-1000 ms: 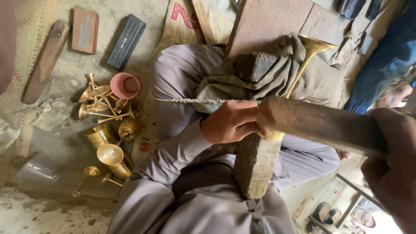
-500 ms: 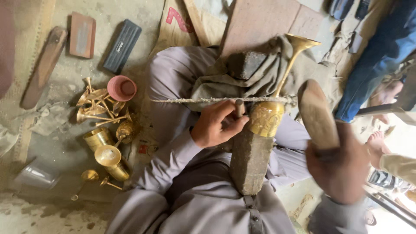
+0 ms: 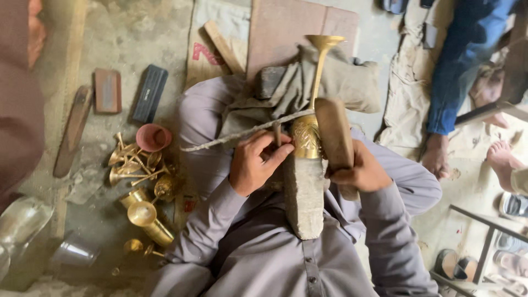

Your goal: The person sits on the floor and repeatedly hammers a brass candlestick holder that is secured on a stone block. They use a wooden mallet to strike a metal punch held against the object's surface, rotating the piece occasionally to work different areas.

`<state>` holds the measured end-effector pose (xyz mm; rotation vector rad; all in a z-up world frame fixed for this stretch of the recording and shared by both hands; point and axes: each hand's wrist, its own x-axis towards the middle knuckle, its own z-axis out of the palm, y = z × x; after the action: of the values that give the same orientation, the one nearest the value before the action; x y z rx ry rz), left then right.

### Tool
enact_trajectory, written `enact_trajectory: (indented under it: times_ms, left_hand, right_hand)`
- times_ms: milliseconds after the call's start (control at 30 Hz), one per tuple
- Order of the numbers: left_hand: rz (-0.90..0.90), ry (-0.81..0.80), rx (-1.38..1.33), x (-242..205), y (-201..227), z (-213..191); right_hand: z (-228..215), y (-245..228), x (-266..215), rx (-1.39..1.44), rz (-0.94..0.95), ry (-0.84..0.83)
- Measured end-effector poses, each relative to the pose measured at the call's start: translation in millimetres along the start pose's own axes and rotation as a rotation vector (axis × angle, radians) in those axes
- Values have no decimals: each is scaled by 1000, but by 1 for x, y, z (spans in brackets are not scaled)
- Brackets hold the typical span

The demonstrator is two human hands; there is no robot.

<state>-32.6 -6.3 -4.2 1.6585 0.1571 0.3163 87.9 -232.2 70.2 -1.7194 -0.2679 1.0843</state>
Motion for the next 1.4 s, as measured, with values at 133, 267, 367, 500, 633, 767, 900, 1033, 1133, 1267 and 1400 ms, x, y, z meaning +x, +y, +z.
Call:
enact_trajectory:
  times_ms: [133,267,367,500,633,767,900,1033,1133,1267,1400]
  left_hand:
    - [-53,-27,195,7,22,-1]
    - [-18,61,156,7,41,-7]
    - [31,44,202,11,53,-11]
    - [113,-74,232,33,62,11]
    - [211,-197,337,58,76,34]
    - [242,-260,491,74,91,50]
    - [190,-361,602,79,96,51]
    - [168,-382,623,83,97,50]
    - [149,-397,587,81,98,48]
    - [165,-386,582,82,98,46]
    - [152,-420,595,84,96,45]
  right_hand:
    - [-13,21,11,254,8,63]
    - [-16,46,-2,147,-103,203]
    - [-21,63,-18,66,-94,379]
    - [-30,75,-33,-22,-26,521]
    - [-36,62,-42,61,-20,539]
    - [-46,37,-59,38,-119,561]
    - [-59,14,-71,-319,-180,656]
    - [-69,-9,-68,-374,-211,680]
    - [-74,-23,-69,-790,-143,687]
    - [-79,-33,-69,-830,-269,684]
    - [-78,-37,-66,-1174,-224,624]
